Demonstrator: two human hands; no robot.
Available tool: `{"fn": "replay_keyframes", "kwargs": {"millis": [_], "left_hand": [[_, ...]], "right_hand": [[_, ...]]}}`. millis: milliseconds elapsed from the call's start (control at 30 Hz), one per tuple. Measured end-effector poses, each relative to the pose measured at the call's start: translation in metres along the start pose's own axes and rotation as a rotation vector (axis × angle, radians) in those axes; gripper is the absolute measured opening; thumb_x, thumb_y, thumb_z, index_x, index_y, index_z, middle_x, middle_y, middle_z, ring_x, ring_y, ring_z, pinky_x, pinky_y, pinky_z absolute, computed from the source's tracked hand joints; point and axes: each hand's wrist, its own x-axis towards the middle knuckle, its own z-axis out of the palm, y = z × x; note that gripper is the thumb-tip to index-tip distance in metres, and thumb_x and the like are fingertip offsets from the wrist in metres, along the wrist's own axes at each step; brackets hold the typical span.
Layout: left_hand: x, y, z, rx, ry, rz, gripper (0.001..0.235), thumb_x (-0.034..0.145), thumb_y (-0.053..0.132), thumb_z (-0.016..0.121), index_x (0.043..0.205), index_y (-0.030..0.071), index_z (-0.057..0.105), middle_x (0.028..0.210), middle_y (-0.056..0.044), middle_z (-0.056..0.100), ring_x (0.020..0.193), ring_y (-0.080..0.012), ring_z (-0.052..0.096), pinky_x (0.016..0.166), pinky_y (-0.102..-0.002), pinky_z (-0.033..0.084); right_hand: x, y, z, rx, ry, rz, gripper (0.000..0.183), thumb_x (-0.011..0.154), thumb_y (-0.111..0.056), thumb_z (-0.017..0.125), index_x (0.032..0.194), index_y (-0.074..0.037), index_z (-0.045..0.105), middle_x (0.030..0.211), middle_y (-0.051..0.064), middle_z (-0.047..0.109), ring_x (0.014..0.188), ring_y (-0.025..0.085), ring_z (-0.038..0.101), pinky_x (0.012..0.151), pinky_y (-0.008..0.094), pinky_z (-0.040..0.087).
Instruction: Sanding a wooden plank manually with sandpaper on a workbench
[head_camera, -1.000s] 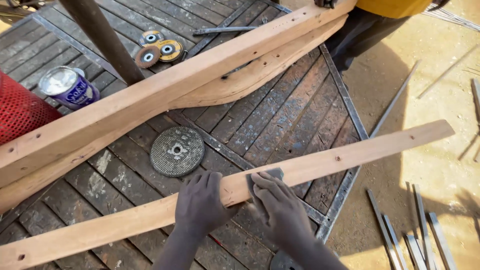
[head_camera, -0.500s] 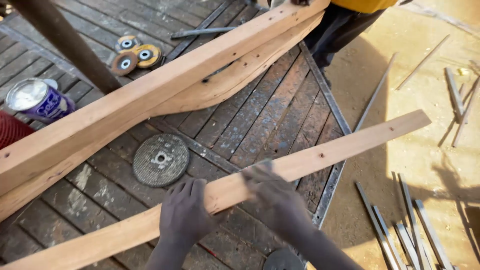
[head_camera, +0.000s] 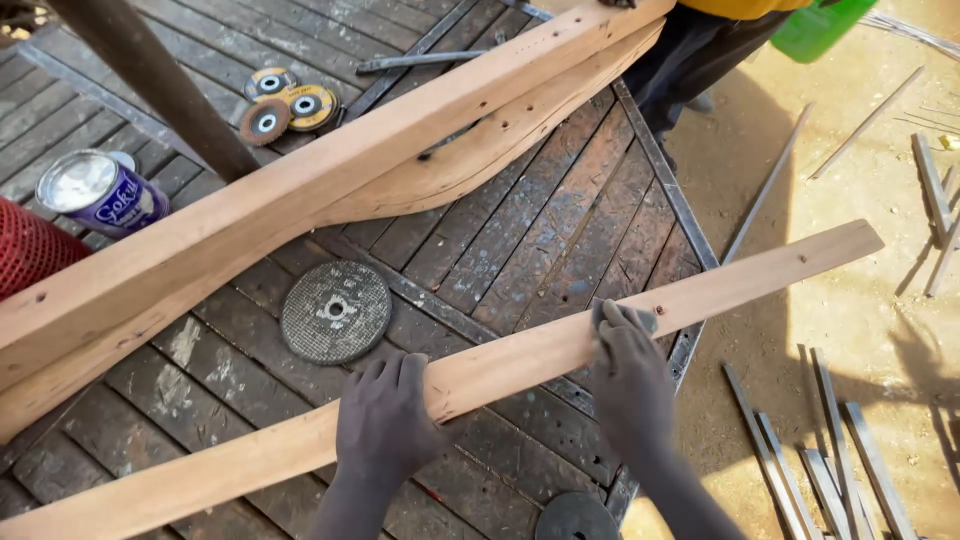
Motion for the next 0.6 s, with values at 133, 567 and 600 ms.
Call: {"fn": "replay_keyframes", "kwargs": {"millis": [133, 567, 600], "left_hand": [[0.01, -0.001, 0.0, -0.036, 0.039, 0.004, 0.067, 0.06, 0.069, 0.084, 0.087, 0.016, 0.054, 0.083, -0.009, 0.064, 0.079, -0.0376, 0.063, 0.068, -0.052, 0.046], [0.012, -0.003, -0.004, -0.065, 0.024, 0.02, 0.072, 0.061, 0.072, 0.087, 0.09, 0.015, 0.054, 0.086, -0.008, 0.064, 0.08, -0.0366, 0.061, 0.069, -0.05, 0.047], [0.013, -0.003, -0.004, -0.042, 0.043, 0.018, 0.069, 0.062, 0.071, 0.085, 0.093, 0.015, 0.057, 0.085, -0.008, 0.064, 0.08, -0.0364, 0.062, 0.07, -0.05, 0.047]], "right_hand": [[-0.016, -0.061, 0.018, 0.133, -0.071, -0.338, 0.04, 0.096, -0.02, 0.06, 0.131, -0.001, 0.063, 0.144, 0.012, 0.062, 0.139, 0.038, 0.051, 0.115, 0.049, 0.036], [-0.005, 0.01, 0.0, 0.017, 0.034, -0.146, 0.009, 0.092, -0.003, 0.057, 0.09, -0.008, 0.064, 0.138, 0.014, 0.067, 0.136, 0.04, 0.056, 0.113, 0.056, 0.043], [0.0, 0.025, -0.004, 0.026, -0.038, -0.299, 0.018, 0.095, -0.01, 0.059, 0.112, -0.007, 0.064, 0.139, 0.012, 0.067, 0.134, 0.037, 0.059, 0.111, 0.052, 0.046]]}}
